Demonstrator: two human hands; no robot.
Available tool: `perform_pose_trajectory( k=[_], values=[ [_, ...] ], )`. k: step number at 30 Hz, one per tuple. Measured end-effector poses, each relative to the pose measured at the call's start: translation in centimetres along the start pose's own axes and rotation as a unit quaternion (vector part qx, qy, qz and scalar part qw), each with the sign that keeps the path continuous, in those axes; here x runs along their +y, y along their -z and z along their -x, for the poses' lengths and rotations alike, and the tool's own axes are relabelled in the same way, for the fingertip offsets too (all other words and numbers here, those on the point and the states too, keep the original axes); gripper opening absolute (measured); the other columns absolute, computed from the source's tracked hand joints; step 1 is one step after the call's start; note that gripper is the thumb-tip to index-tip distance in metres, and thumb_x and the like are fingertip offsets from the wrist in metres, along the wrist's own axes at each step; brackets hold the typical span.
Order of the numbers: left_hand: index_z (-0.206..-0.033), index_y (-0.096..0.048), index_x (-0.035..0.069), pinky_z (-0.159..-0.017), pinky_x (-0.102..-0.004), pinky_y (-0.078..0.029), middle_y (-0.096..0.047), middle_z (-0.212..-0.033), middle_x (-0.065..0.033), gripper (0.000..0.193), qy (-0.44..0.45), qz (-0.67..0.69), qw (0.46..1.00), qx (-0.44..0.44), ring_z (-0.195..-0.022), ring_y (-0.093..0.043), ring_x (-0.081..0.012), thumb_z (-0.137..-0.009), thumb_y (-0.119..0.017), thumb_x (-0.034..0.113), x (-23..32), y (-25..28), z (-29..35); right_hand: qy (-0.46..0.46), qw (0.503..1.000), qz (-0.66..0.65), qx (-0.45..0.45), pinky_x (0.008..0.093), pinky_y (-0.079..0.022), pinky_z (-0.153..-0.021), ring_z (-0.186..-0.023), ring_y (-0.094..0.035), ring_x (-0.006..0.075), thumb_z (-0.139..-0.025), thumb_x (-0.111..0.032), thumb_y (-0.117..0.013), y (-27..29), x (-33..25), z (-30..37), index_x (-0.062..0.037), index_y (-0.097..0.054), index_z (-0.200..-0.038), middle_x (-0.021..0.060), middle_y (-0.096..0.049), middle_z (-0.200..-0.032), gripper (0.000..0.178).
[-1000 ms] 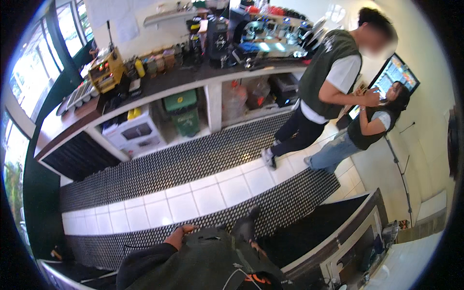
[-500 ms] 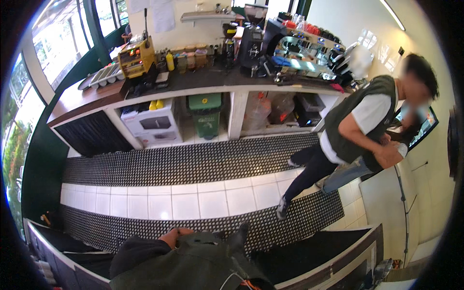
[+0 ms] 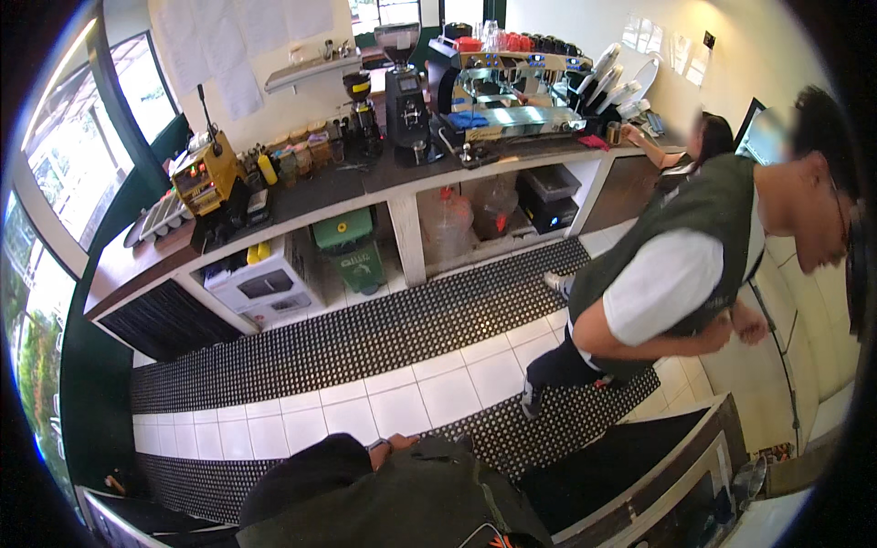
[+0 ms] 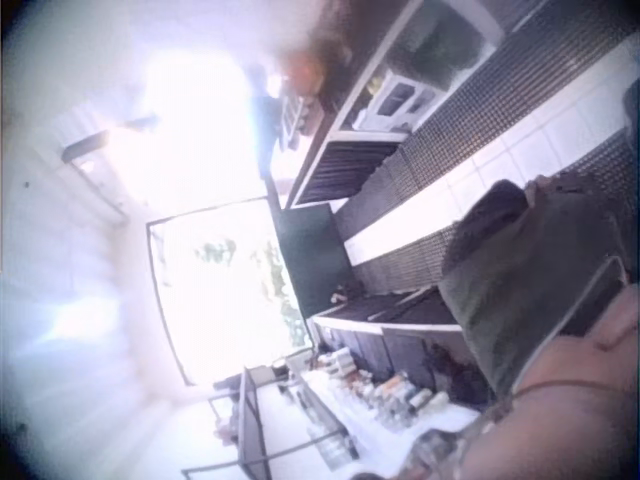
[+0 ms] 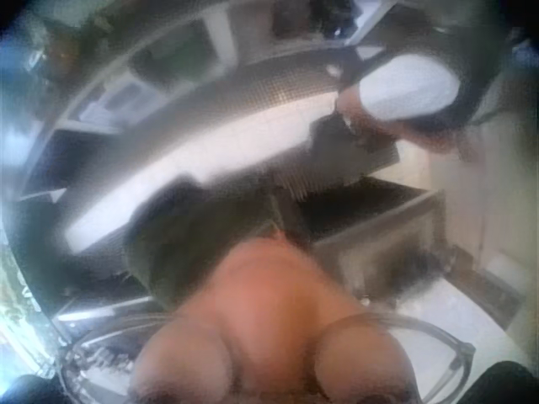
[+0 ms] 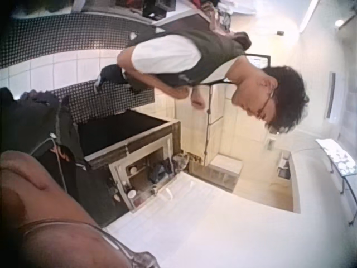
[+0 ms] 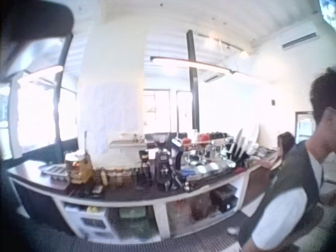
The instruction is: The person pours milk into a cup, adds a yellow liquid from a bottle, and then pours more milk to create a layered drink. They then rinse the cup and a metal pitcher in the sink.
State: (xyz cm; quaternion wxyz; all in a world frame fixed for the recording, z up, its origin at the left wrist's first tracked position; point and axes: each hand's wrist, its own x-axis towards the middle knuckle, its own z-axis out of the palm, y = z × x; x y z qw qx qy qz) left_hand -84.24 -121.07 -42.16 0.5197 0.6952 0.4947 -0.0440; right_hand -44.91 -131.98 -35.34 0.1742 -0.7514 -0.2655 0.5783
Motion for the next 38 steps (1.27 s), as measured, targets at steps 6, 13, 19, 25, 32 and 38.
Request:
perform_pose_trajectory(
  k=[6,13,19,25,32,38],
  values=[
    [-0.064,-0.071,0.007,-0.057,-0.0368,-0.051,-0.063,-0.056,-0.0093,0.066,0.027,-0.027,0.998,0.043,-0.055,-0.061,-0.0231,-0.078,-0.058,0.069,2.1,0.9,-1.6,-0.038,0.997,0.032,-0.054,0.0437,-0.044,-0.089,-0.107,-0.053,0.0304,-0.091,-0.036,-0.056,-1.0,0.6,-1.6,-0.0062,-0.047,-0.128,0.0189,-0.054,-0.118,0.048],
    [-0.073,-0.062,0.005,-0.063,-0.0391,-0.049,-0.059,-0.064,-0.0105,0.060,0.021,-0.004,0.994,0.109,-0.066,-0.061,-0.0289,-0.080,-0.058,0.065,7.2,2.6,-2.4,-0.040,0.998,0.026,-0.035,0.0446,-0.043,-0.092,-0.110,-0.052,0.0323,-0.090,-0.036,-0.057,2.5,-2.5,-4.4,-0.0070,-0.046,-0.130,0.0203,-0.052,-0.121,0.050],
    [-0.099,-0.063,0.006,-0.078,-0.0439,-0.049,-0.066,-0.092,-0.0159,0.048,-0.035,0.119,0.987,0.103,-0.088,-0.062,-0.0360,-0.087,-0.054,0.052,3.5,3.6,-5.0,-0.024,0.999,0.030,-0.034,0.0454,-0.042,-0.095,-0.113,-0.051,0.0339,-0.089,-0.035,-0.057,2.9,-9.6,-8.7,-0.0076,-0.045,-0.131,0.0215,-0.051,-0.124,0.052],
    [-0.115,-0.061,0.012,-0.080,-0.0473,-0.049,-0.067,-0.101,-0.0187,0.031,-0.047,0.045,0.995,0.075,-0.091,-0.063,-0.0394,-0.090,-0.052,0.028,7.6,14.0,-9.6,-0.070,0.997,0.029,-0.029,0.0462,-0.041,-0.097,-0.116,-0.050,0.0355,-0.089,-0.035,-0.058,2.6,-13.9,-13.8,-0.0082,-0.044,-0.133,0.0228,-0.050,-0.127,0.054],
    [-0.094,-0.069,0.009,-0.070,-0.0419,-0.052,-0.068,-0.084,-0.0159,0.019,-0.058,0.040,0.990,0.123,-0.078,-0.066,-0.0347,-0.080,-0.060,0.018,14.8,24.2,-18.7,-0.051,0.976,0.176,-0.122,0.0471,-0.040,-0.100,-0.119,-0.049,0.0374,-0.088,-0.035,-0.059,7.6,-17.6,-23.8,-0.0090,-0.043,-0.135,0.0242,-0.049,-0.130,0.056],
    [-0.094,-0.067,0.004,-0.067,-0.0453,-0.050,-0.066,-0.079,-0.0184,0.025,-0.070,-0.070,0.971,0.219,-0.073,-0.061,-0.0378,-0.086,-0.057,0.025,8.6,34.9,-23.5,0.389,0.899,-0.147,0.137,0.0376,-0.046,-0.092,-0.102,-0.060,0.0211,-0.093,-0.024,-0.055,10.2,-52.7,-18.0,0.0010,-0.057,-0.119,0.0122,-0.064,-0.111,0.036]
  ],
)
